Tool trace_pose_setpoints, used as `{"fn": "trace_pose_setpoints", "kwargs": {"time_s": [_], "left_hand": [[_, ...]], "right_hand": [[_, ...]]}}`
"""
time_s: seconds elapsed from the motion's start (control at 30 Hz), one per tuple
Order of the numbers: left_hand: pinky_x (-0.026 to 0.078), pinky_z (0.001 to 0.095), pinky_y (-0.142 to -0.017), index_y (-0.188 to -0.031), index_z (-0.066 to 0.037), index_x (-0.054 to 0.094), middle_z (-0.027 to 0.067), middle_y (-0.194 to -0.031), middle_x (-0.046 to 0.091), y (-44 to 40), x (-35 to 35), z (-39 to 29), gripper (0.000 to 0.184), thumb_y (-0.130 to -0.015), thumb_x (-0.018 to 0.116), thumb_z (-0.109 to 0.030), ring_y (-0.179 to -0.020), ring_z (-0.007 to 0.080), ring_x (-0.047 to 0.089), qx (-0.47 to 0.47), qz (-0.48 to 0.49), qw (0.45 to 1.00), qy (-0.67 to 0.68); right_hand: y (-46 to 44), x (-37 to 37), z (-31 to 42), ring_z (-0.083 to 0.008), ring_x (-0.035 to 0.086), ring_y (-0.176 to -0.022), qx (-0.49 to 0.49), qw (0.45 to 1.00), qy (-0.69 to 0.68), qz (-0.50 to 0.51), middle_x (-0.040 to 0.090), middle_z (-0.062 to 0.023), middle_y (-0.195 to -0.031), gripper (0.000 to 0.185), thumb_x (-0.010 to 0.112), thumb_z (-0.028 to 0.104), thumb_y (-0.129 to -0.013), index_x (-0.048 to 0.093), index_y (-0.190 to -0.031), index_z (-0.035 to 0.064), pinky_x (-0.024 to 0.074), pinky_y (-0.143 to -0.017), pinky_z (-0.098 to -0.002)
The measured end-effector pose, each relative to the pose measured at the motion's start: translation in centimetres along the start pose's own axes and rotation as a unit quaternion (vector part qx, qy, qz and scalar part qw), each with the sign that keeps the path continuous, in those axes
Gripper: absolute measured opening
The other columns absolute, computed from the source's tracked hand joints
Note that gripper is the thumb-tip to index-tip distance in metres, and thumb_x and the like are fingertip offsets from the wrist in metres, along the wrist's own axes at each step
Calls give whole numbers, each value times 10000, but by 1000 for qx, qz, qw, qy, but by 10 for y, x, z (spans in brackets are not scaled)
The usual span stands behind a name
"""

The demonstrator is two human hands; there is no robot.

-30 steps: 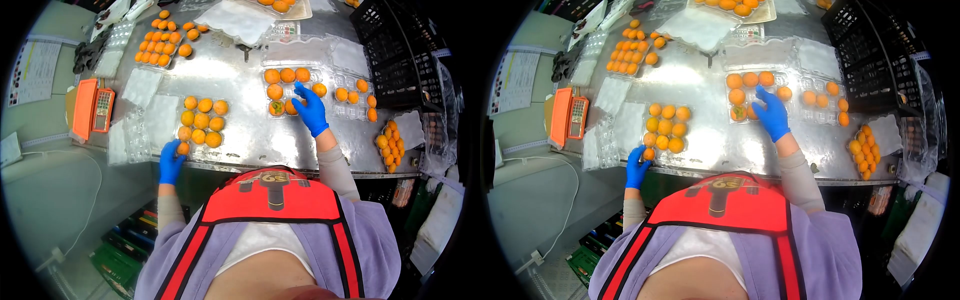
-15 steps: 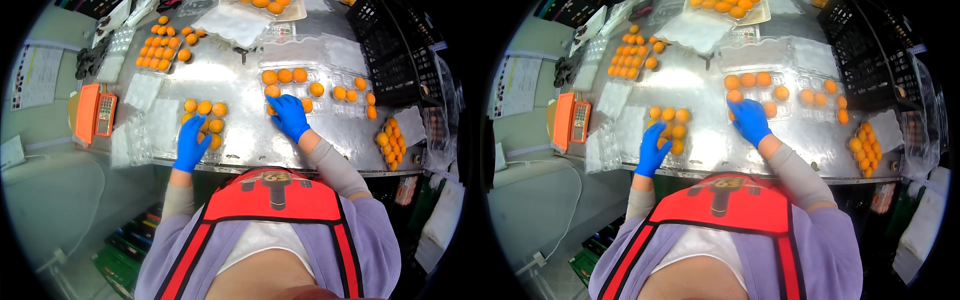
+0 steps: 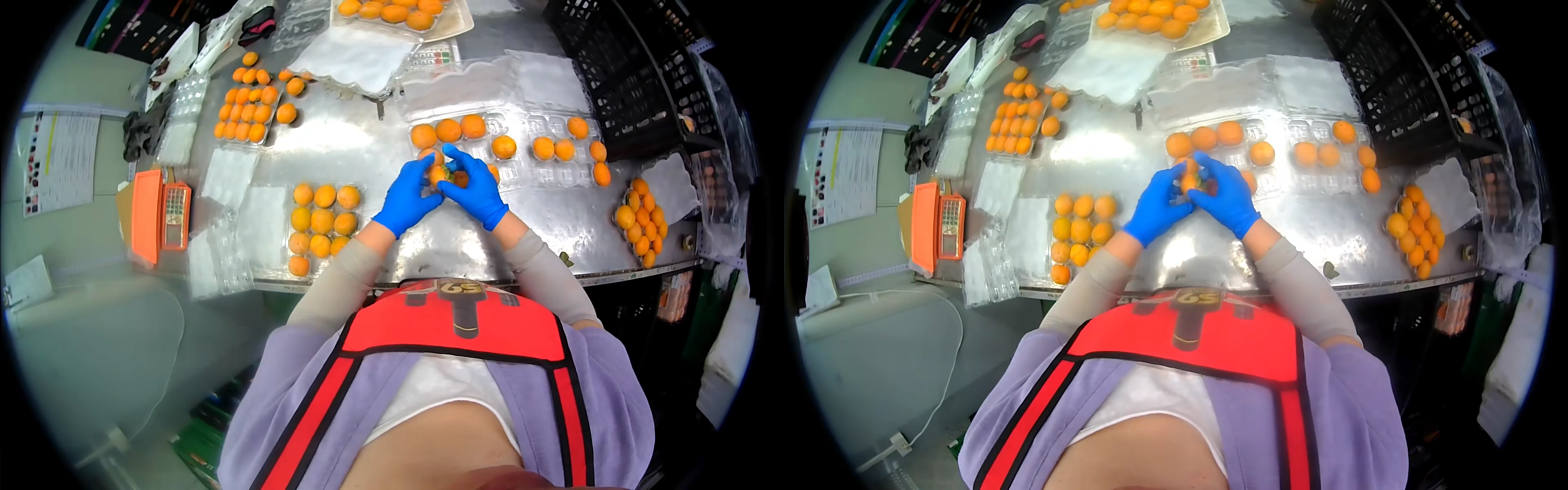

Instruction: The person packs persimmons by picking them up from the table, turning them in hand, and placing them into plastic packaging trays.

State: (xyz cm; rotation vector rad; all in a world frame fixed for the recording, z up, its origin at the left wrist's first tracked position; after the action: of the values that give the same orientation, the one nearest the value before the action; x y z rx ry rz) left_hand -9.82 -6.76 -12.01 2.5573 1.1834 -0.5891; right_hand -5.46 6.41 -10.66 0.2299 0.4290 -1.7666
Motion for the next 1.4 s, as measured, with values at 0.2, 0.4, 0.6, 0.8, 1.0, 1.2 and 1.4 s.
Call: {"fn": "trace_pose_setpoints", "kwargs": {"time_s": [0.2,0.4,0.6,0.8,1.0,1.2,1.4], "left_hand": [[471,338,-840,-1292,-62,411,131,-1194,524,-10,-10,-43,700,-689,740,-201,-985,241,572,26,-71,996,42],[437,262,-759,-1270,-69,457,57,-1135,571,-9,-48,-112,672,-678,760,-162,-868,132,549,146,-132,980,9],[444,272,-782,-1275,-64,458,70,-1147,567,-3,-51,-135,666,-681,754,-126,-903,140,558,189,-126,974,-1],[448,298,-851,-1262,-38,451,93,-1206,546,0,-52,-136,657,-680,752,-86,-998,168,570,185,-94,977,54],[436,312,-886,-1250,-34,452,104,-1217,541,1,-62,-138,649,-679,758,-81,-1038,188,558,201,-98,969,110],[412,343,-927,-1348,-47,339,115,-1278,479,3,-60,-155,809,-674,772,-160,-1123,227,502,204,-35,970,125],[426,337,-927,-1396,-100,274,98,-1285,441,-3,-34,-130,798,-727,709,-118,-1094,220,503,14,112,881,460]], "right_hand": [[1,-11,-8,-133,556,-907,181,943,-279,-22,578,-35,-1018,476,657,222,-803,512,-1227,61,455,-794,-272],[-3,-21,34,-152,497,-1096,200,831,-518,-40,542,-70,-1173,382,526,215,-893,506,-1219,16,387,-930,-278],[-3,-47,63,-166,485,-1129,95,905,-406,-85,531,-86,-1219,361,513,184,-890,516,-1210,18,356,-975,-293],[-1,-53,82,-175,474,-1141,40,927,-361,-89,524,-92,-1232,371,524,145,-879,502,-1230,24,351,-979,-303],[-3,-48,97,-197,417,-1207,17,918,-394,-36,423,-104,-1330,579,590,139,-840,344,-1352,26,334,-1003,-322],[-1,-47,106,-222,341,-1277,-30,927,-373,-32,345,-113,-1386,736,688,100,-746,307,-1370,21,278,-1051,-347],[7,-56,112,-251,348,-1279,-122,973,-186,-63,335,-128,-1397,801,702,65,-708,268,-1380,27,281,-1050,-376]]}}
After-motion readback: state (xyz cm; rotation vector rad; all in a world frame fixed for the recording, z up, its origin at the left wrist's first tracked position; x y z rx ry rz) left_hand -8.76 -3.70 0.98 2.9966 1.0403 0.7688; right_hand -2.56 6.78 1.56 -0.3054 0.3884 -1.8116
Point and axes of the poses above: each hand's wrist, its own y-axis away from the middle knuckle, its own x-axis out of the palm, z = x × y, the point moved 8 cm from there along -y, towards the middle knuckle
